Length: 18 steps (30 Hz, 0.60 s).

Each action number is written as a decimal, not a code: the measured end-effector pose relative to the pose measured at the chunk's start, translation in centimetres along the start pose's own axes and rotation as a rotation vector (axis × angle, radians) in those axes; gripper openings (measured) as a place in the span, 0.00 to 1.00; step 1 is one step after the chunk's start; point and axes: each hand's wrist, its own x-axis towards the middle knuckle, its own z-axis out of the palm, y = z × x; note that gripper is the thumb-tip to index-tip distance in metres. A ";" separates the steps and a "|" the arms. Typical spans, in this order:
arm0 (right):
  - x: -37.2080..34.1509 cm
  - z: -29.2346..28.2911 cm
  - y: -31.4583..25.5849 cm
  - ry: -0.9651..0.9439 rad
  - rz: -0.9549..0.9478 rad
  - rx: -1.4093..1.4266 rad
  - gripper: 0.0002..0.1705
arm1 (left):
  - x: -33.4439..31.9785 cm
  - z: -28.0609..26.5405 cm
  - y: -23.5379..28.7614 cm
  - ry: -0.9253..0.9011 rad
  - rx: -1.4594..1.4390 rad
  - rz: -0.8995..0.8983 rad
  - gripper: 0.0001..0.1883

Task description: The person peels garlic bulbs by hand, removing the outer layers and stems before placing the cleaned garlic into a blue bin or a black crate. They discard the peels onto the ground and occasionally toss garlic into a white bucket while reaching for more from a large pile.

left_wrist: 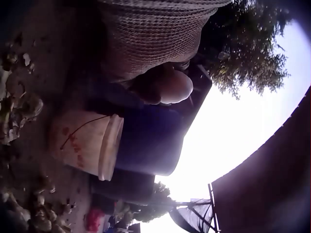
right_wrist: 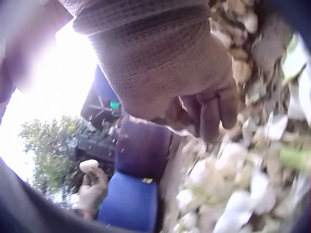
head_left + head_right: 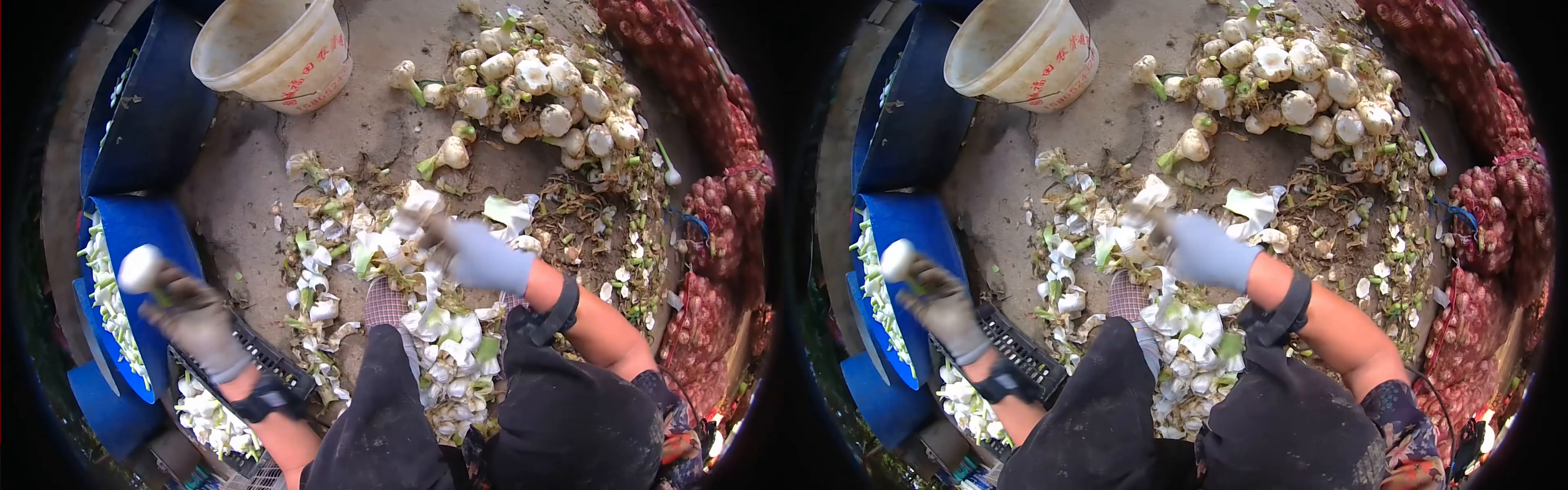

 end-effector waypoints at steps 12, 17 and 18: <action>4.6 -1.5 5.5 -0.006 0.243 -0.859 0.15 | -7.1 -9.6 -23.5 -1.169 2.204 -0.456 0.24; -1.4 -2.4 9.3 0.112 0.241 -0.211 0.27 | -9.4 -2.3 -24.1 -1.129 1.096 -1.490 0.22; -1.9 -1.9 8.5 0.074 0.255 -0.281 0.31 | -7.3 -1.6 -23.5 -0.954 1.237 -1.402 0.21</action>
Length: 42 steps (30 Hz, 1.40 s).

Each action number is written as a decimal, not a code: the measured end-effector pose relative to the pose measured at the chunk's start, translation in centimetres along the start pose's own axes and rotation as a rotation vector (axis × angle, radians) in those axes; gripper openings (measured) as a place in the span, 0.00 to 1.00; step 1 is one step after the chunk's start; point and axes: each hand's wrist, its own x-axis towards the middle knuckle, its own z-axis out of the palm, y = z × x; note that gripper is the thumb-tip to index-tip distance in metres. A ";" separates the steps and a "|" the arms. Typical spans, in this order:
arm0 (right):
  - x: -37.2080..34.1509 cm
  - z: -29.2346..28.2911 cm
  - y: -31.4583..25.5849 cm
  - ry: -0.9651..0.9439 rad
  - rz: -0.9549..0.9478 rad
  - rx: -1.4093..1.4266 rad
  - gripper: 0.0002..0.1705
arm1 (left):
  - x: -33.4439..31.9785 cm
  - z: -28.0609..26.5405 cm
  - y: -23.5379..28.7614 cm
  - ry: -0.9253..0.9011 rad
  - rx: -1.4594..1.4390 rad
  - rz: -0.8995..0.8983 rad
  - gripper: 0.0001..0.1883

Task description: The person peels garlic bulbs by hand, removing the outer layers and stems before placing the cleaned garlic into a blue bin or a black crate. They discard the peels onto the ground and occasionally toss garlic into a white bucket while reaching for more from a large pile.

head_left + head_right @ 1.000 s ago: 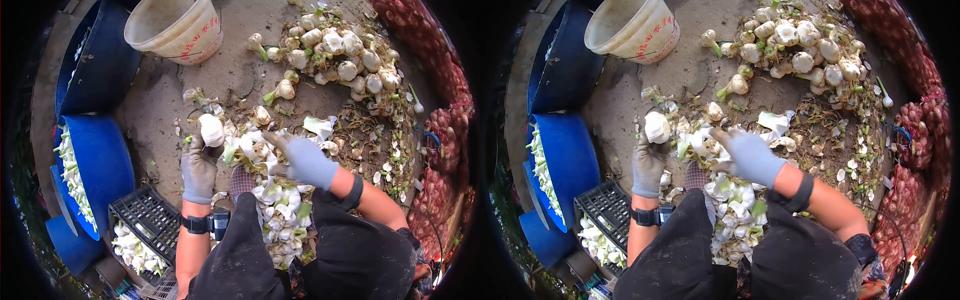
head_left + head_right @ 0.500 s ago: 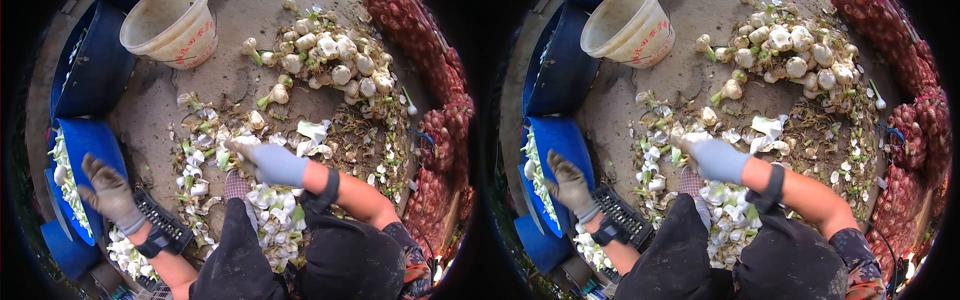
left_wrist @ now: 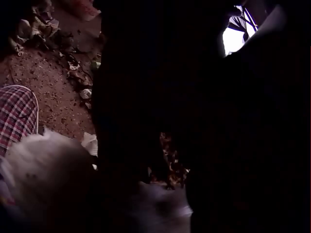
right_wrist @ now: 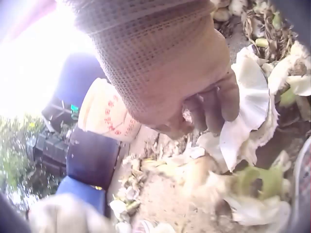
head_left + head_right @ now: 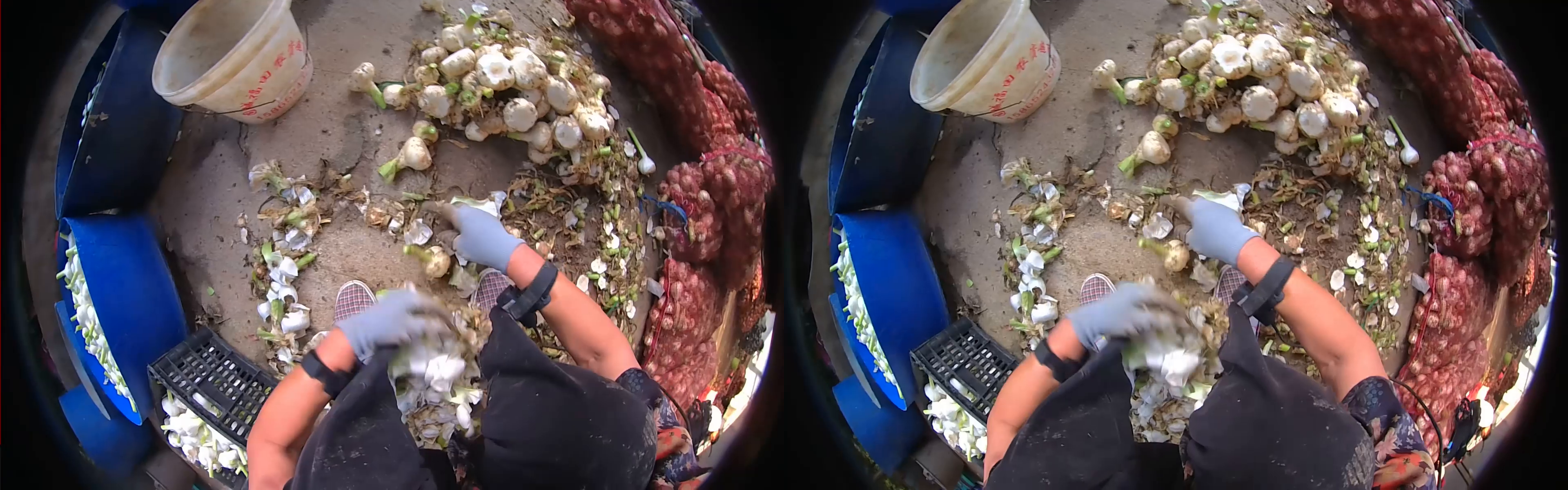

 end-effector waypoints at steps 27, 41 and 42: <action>-1.8 -0.9 -4.3 -0.016 0.233 1.000 0.22 | 2.2 -1.9 0.7 0.863 0.221 0.225 0.33; -1.1 0.1 -4.8 0.376 -0.225 -0.063 0.14 | 0.1 -3.0 2.0 0.523 -1.112 0.263 0.27; -1.0 0.5 -4.7 0.373 -0.231 -0.060 0.14 | 0.0 -3.1 1.9 0.530 -1.112 0.263 0.27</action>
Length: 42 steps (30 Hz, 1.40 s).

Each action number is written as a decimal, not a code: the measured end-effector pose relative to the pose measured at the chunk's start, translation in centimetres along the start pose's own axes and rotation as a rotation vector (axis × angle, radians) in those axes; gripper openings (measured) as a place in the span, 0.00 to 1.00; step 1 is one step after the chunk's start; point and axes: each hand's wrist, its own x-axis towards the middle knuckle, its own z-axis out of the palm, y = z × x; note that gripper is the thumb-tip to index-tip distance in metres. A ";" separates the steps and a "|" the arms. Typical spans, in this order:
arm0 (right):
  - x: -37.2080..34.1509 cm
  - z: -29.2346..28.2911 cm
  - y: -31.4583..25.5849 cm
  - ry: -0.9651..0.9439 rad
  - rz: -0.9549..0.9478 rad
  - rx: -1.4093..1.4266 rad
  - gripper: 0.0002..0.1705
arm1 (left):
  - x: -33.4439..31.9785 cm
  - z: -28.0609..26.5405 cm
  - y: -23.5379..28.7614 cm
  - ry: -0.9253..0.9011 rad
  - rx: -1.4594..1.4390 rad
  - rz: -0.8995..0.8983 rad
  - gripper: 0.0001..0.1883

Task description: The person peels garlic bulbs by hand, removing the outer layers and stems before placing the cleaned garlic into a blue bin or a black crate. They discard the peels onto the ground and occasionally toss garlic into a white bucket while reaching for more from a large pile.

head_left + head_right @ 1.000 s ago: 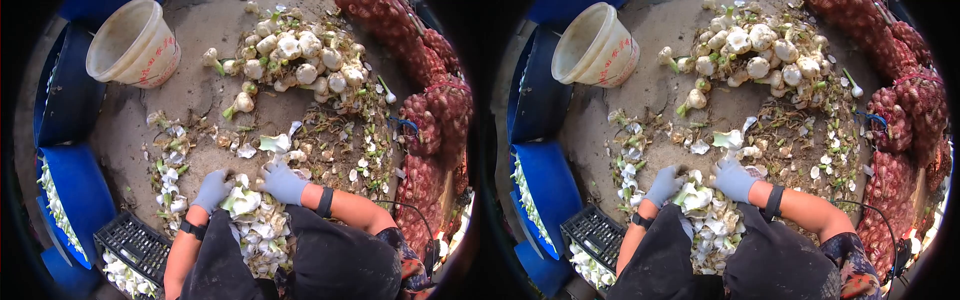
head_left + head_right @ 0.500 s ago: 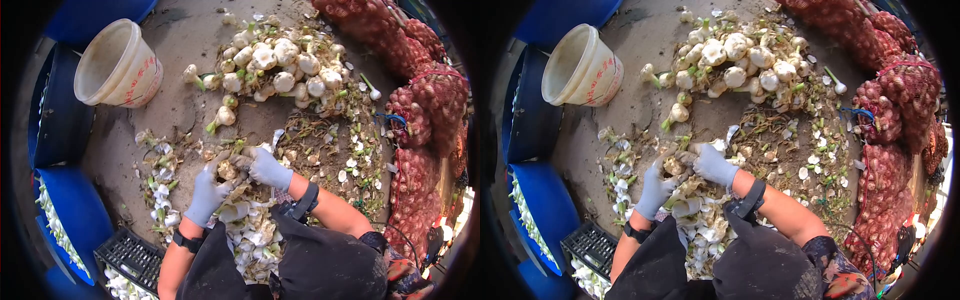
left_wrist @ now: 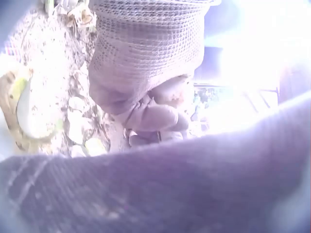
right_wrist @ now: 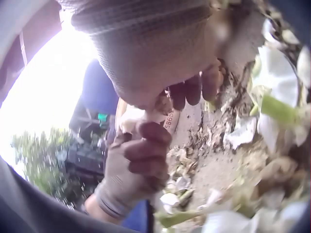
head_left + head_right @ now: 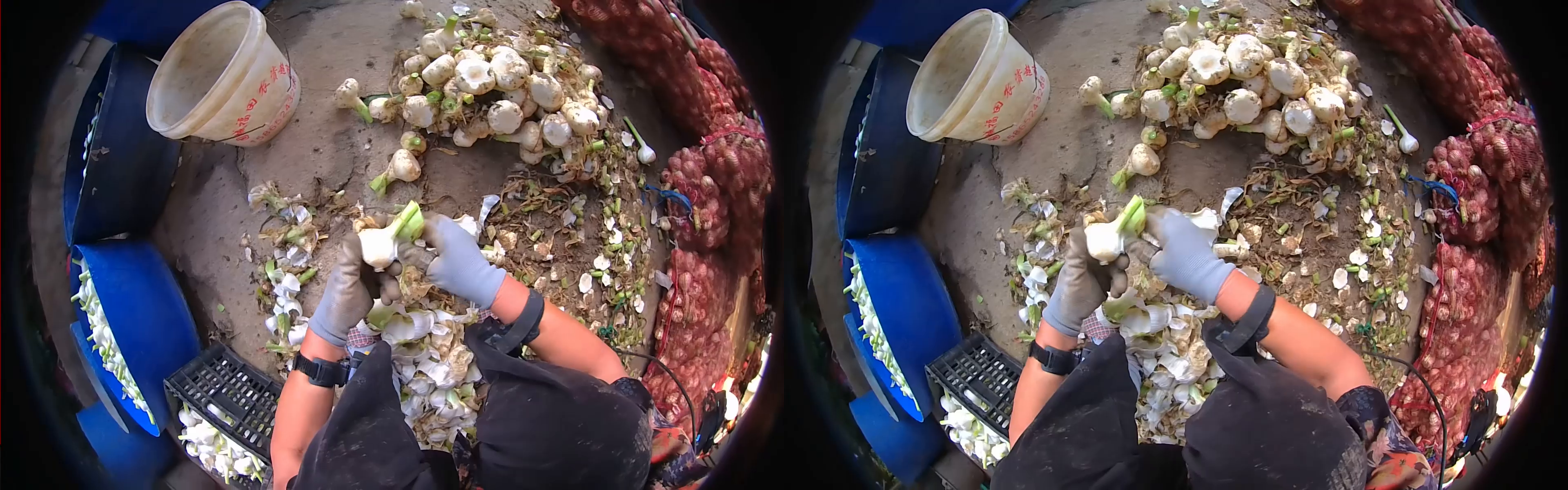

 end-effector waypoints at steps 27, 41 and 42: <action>-3.5 0.8 2.0 -0.348 0.520 0.975 0.07 | -1.9 -3.1 1.4 0.272 0.412 0.240 0.37; -0.5 -2.0 0.2 -0.250 0.607 1.522 0.15 | -0.9 -2.3 -0.2 -0.070 0.090 0.248 0.60; -0.5 -2.0 0.2 -0.246 0.609 1.525 0.15 | -0.9 -2.3 -0.1 -0.042 0.050 0.234 0.60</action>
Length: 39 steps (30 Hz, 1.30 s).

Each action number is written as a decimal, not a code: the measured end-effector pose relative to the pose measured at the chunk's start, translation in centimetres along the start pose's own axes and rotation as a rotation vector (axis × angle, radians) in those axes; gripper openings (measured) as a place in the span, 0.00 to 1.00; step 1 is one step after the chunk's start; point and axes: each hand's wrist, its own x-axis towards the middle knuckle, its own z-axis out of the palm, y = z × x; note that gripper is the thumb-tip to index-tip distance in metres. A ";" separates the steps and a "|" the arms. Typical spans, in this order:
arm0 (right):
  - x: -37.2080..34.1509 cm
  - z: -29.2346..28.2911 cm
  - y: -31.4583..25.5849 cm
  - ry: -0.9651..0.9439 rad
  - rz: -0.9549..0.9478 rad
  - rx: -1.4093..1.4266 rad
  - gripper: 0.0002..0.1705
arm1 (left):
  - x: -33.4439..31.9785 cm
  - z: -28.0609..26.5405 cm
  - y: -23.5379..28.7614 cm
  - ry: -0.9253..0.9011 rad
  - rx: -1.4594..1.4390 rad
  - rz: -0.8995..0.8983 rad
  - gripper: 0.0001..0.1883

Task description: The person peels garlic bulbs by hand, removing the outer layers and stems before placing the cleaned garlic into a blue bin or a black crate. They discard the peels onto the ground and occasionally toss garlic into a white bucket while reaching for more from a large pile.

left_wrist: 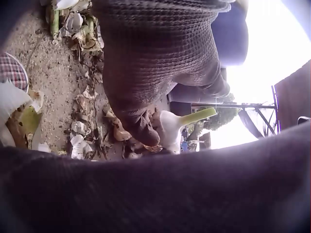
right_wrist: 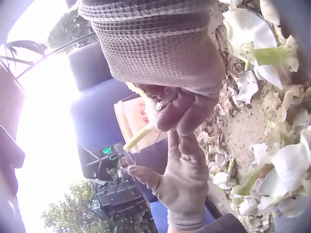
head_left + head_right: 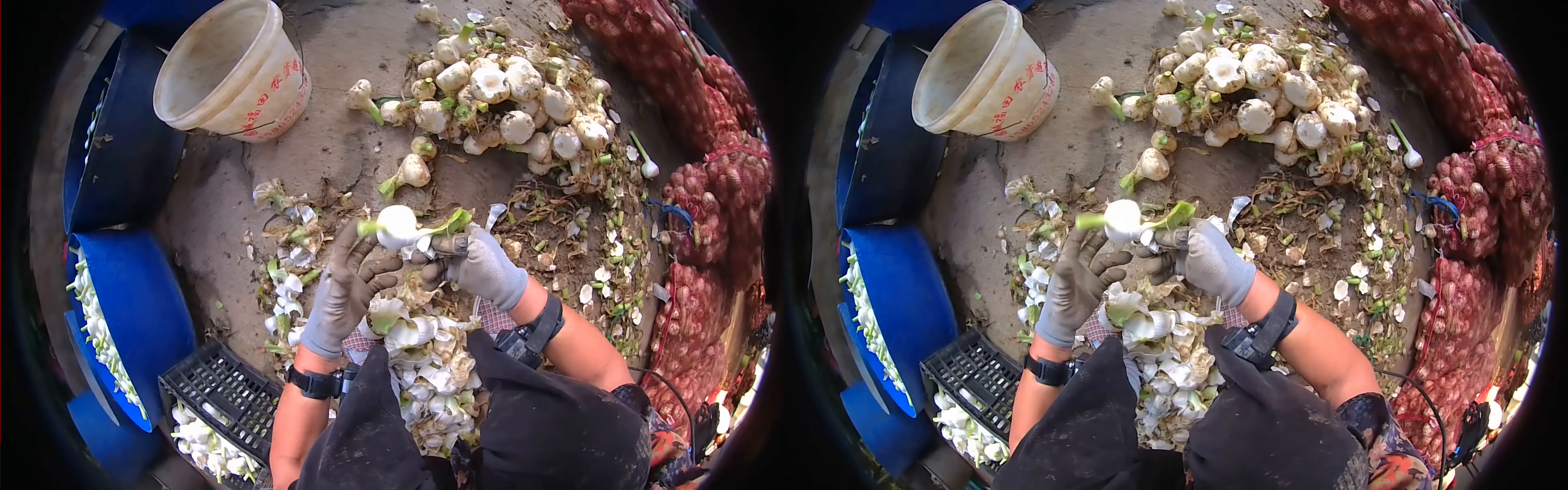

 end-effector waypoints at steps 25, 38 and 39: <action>-0.3 -0.9 -0.6 0.144 -0.513 -1.366 0.14 | 2.1 1.5 -1.6 0.126 0.360 -0.252 0.36; 0.0 1.6 -1.5 -0.085 -0.769 -1.720 0.14 | 2.9 -0.9 -2.6 0.224 0.476 -0.114 0.19; -0.1 0.9 -2.0 0.087 -0.690 -1.744 0.15 | 1.5 1.9 0.1 0.262 0.415 -0.280 0.21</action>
